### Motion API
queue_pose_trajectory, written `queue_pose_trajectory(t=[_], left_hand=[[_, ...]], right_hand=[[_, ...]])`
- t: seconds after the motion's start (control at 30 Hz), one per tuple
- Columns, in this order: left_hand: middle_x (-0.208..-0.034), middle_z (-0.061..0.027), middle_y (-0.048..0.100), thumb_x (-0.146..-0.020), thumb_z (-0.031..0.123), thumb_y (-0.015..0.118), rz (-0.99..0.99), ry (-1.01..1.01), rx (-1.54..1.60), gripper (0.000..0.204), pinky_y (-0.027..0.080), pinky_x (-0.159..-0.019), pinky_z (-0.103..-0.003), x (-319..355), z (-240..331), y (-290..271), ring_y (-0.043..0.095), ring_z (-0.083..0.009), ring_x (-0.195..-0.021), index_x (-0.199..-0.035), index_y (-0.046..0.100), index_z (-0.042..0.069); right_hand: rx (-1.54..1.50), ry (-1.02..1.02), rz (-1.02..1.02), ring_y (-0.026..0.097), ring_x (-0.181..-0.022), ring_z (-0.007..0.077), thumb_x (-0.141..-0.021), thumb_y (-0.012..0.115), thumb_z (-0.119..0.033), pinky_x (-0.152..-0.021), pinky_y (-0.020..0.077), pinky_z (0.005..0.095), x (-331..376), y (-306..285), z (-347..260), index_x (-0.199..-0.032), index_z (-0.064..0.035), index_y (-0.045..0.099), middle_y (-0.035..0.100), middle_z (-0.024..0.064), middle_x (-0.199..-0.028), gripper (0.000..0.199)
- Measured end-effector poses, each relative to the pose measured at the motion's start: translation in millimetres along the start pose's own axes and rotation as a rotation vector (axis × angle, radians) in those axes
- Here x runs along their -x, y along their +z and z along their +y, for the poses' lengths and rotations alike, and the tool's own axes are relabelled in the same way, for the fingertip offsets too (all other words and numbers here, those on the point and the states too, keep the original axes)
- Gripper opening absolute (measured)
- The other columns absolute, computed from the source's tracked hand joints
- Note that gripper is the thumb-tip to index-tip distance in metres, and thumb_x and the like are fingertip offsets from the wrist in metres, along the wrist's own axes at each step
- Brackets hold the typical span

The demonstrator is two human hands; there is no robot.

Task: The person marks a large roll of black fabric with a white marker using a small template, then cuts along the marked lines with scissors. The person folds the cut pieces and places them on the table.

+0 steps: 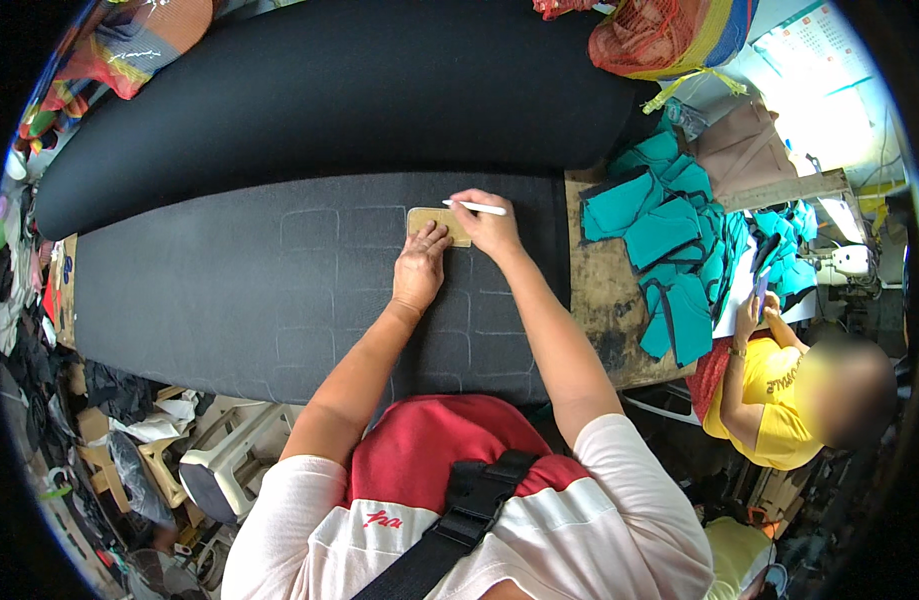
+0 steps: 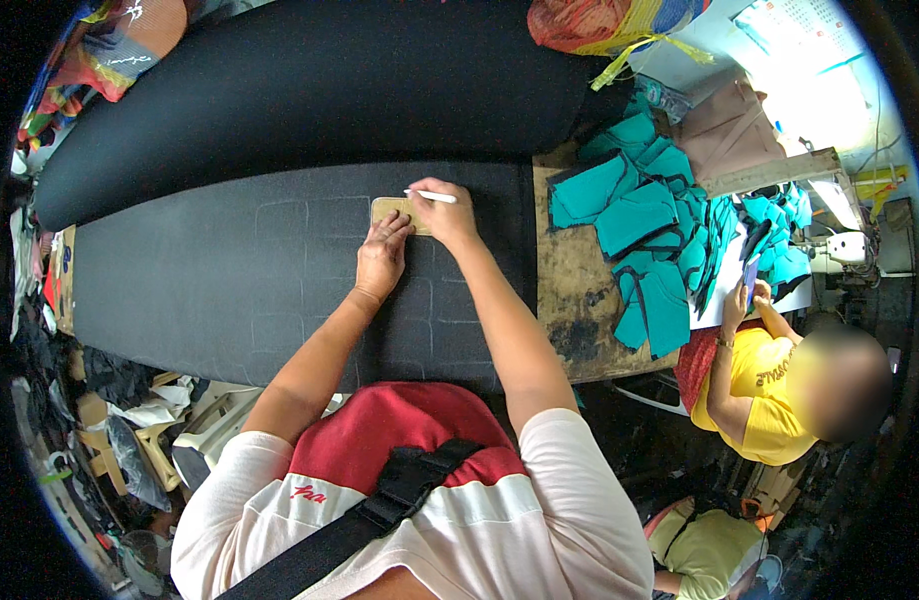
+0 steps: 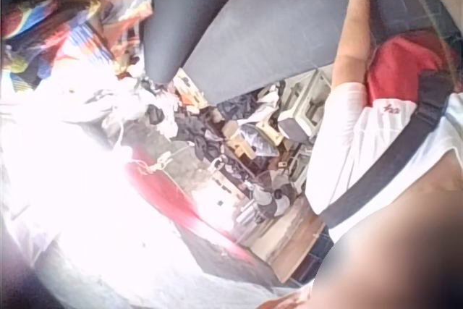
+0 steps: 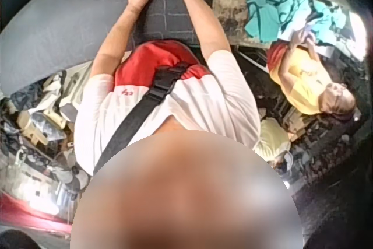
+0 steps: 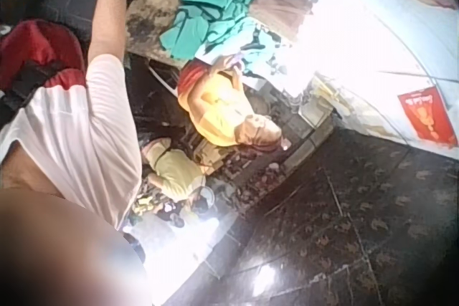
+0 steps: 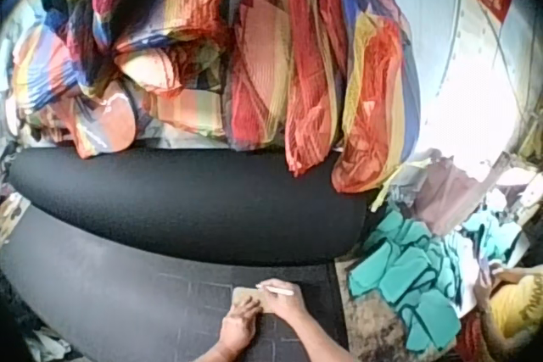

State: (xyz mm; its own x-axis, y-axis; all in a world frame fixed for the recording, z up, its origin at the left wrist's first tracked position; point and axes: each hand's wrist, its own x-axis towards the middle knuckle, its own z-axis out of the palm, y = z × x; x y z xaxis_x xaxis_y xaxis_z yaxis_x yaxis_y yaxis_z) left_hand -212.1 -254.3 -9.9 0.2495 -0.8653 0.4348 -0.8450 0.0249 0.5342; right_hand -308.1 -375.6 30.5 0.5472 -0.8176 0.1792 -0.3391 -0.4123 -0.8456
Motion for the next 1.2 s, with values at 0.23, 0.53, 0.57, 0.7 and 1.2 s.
queue_pose_trajectory(t=[0.23,0.53,0.57,0.7,1.2], left_hand=[[-0.108,-0.0098,0.063,-0.079,0.001,0.054,-0.016,-0.039,-0.045,0.02,0.043,-0.095,-0.039,-0.4,0.8,0.8,0.058,-0.0268,-0.106,-0.095,0.065,0.006],[-0.11,-0.0088,0.062,-0.077,0.003,0.058,-0.069,-0.028,-0.041,0.021,0.045,-0.091,-0.038,-3.6,0.9,-3.5,0.057,-0.0268,-0.106,-0.097,0.064,0.007],[-0.113,-0.0087,0.06,-0.076,0.004,0.059,-0.081,-0.021,-0.026,0.023,0.045,-0.091,-0.038,-9.0,0.8,-6.9,0.057,-0.0271,-0.105,-0.099,0.063,0.008],[-0.124,-0.0109,0.052,-0.072,0.015,0.068,-0.246,-0.134,-0.219,0.043,0.048,-0.087,-0.039,-44.9,-0.5,-23.0,0.058,-0.032,-0.097,-0.113,0.057,0.009],[-0.112,-0.0128,0.06,-0.075,0.015,0.065,-0.172,0.265,0.191,0.027,0.043,-0.09,-0.043,30.2,85.7,14.4,0.054,-0.0283,-0.109,-0.1,0.063,0.004]], right_hand=[[0.214,0.086,-0.181,0.064,-0.076,0.0291,-0.077,0.062,-0.027,-0.071,0.0505,0.0373,-17.3,26.9,-6.2,-0.084,-0.0098,0.068,0.066,0.0127,-0.079,0.019],[0.323,0.152,-0.112,0.063,-0.062,0.0292,-0.073,0.062,-0.016,-0.058,0.0498,0.0353,44.1,-21.3,5.0,-0.077,-0.0051,0.065,0.063,0.0129,-0.064,0.012],[0.326,0.189,-0.237,0.063,-0.06,0.0254,-0.074,0.061,-0.014,-0.057,0.0497,0.0331,48.5,-25.9,5.2,-0.078,-0.004,0.066,0.063,0.0116,-0.063,0.011],[-0.499,0.442,0.063,0.062,-0.062,0.0115,-0.084,0.059,-0.009,-0.056,0.05,0.0235,62.7,-43.9,6.1,-0.086,0.0023,0.064,0.064,0.008,-0.068,0.013],[-0.265,0.33,-0.061,0.057,-0.068,0.0092,-0.074,0.065,0.006,-0.061,0.0474,0.0237,105.1,-88.4,43.2,-0.1,-0.0028,0.053,0.058,0.0047,-0.078,0.03]])
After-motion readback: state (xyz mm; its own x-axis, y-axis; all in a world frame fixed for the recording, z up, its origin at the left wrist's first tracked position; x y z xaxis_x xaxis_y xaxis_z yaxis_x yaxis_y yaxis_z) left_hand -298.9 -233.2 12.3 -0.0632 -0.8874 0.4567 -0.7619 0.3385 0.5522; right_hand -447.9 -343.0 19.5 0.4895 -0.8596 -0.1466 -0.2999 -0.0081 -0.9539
